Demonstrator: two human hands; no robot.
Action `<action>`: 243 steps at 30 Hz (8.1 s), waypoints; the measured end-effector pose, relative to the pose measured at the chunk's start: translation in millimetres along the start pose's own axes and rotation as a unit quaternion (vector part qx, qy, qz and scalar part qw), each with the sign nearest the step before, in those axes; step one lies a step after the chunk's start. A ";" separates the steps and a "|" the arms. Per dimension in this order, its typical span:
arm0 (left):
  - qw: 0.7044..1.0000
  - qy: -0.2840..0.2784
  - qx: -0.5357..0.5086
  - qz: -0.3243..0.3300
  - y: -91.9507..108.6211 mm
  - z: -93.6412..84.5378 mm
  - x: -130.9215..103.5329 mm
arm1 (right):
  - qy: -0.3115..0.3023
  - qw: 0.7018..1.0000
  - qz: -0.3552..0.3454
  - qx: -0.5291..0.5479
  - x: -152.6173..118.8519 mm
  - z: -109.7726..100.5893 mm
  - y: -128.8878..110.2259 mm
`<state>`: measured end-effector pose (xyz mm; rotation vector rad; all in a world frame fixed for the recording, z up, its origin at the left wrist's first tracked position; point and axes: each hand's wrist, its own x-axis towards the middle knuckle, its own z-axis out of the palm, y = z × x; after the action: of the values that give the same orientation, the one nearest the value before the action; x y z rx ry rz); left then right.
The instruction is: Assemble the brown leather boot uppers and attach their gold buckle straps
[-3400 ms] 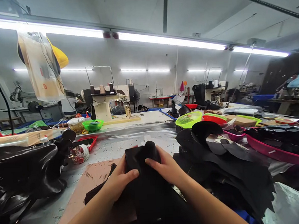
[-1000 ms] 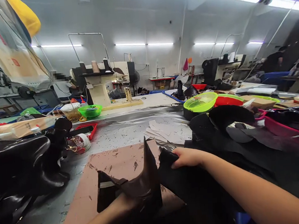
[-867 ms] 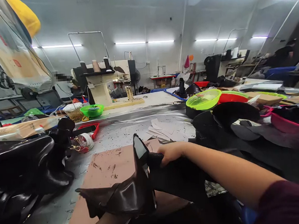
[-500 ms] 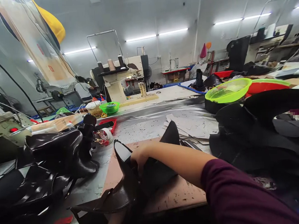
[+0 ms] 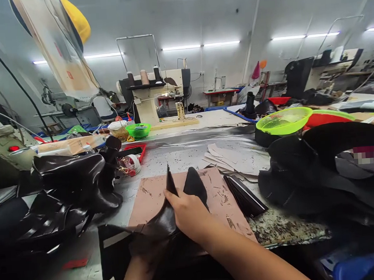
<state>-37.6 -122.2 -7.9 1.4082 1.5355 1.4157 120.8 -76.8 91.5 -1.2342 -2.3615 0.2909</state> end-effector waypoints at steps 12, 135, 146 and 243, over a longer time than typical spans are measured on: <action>1.000 -0.004 0.019 -0.006 4.9 -45.3 -38.3 | -0.002 0.990 0.038 -0.138 5.8 -12.0 4.6; 0.838 -0.342 0.248 0.346 211.9 59.0 50.9 | 0.075 0.964 0.023 0.253 -70.5 -141.3 63.8; 0.699 -0.350 0.429 0.452 224.2 98.1 41.3 | -0.113 0.990 -0.051 -0.071 -73.8 -165.8 69.9; 0.737 -0.595 0.287 0.143 209.1 70.2 41.4 | -0.292 0.952 -0.025 0.084 -69.1 -160.6 47.4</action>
<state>77.8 -91.4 182.2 2.2933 0.8397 -0.1170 267.3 -109.7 192.9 -1.1109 -2.7701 0.9303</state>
